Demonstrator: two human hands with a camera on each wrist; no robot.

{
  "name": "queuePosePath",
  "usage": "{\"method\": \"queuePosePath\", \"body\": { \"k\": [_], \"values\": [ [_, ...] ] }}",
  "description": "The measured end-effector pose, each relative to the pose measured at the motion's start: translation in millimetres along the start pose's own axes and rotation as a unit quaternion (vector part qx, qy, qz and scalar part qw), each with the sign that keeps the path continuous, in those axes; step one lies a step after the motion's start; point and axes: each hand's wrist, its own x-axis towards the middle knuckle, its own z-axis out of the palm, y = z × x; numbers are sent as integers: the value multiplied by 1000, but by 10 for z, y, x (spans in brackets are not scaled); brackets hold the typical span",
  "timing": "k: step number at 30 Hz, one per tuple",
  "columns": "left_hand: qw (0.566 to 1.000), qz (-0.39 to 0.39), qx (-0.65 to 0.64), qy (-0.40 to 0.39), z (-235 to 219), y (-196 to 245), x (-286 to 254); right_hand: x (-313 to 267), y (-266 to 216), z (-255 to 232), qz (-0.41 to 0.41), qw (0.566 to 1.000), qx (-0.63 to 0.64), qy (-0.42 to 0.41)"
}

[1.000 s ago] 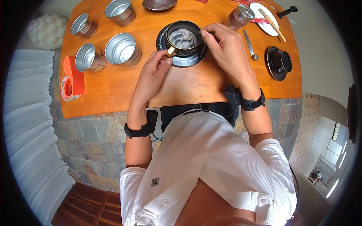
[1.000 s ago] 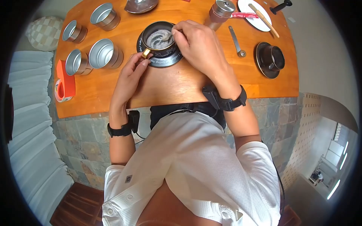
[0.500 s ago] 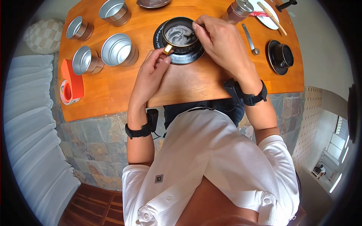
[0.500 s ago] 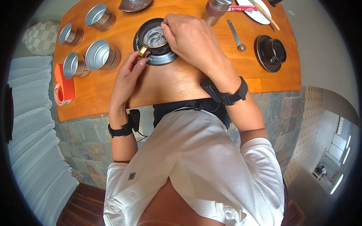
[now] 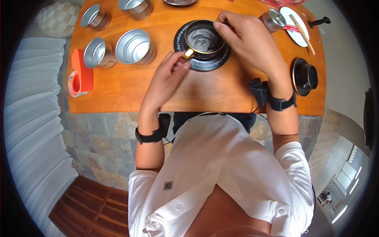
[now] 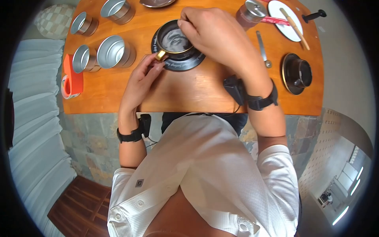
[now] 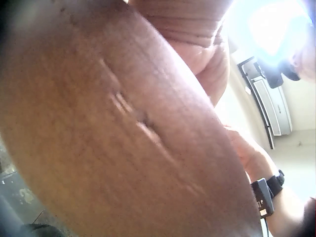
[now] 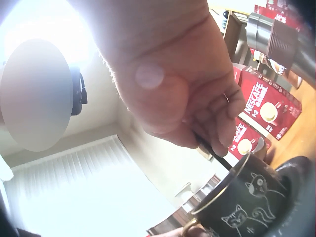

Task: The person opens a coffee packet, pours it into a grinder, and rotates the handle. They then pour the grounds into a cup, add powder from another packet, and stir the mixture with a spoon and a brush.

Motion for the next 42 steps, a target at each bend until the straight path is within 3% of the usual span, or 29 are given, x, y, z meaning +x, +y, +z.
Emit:
{"method": "queuePosePath", "body": {
  "k": [5,10,12,14,16,21,23,28,31,40,42],
  "values": [
    [1000,-6,-13,11,-1,-9,3,81,29,139,-10,982,177,-64],
    [999,-50,6,-5,-10,23,-27,-16,189,192,-9,976,215,-43],
    [998,-51,21,0,9,28,-34,-101,261,184,-35,984,171,41],
    [999,-47,5,20,47,-5,-27,-197,276,126,-26,982,177,54],
    [999,-39,16,31,73,-21,-27,-294,316,149,42,976,205,64],
    [998,-36,19,45,128,-31,-43,-390,315,330,55,942,328,49],
    [998,-31,9,54,138,-41,-45,-368,306,312,22,931,359,60],
    [996,-14,18,85,171,-144,-38,-364,495,421,-14,944,308,117],
    [992,-27,-60,105,181,-131,-43,-411,409,338,9,944,316,94],
    [987,-44,-41,147,261,-89,-34,-420,360,440,-66,936,331,103],
    [986,-36,-47,155,270,-112,-36,-416,375,421,-24,930,343,131]
  ]
}}
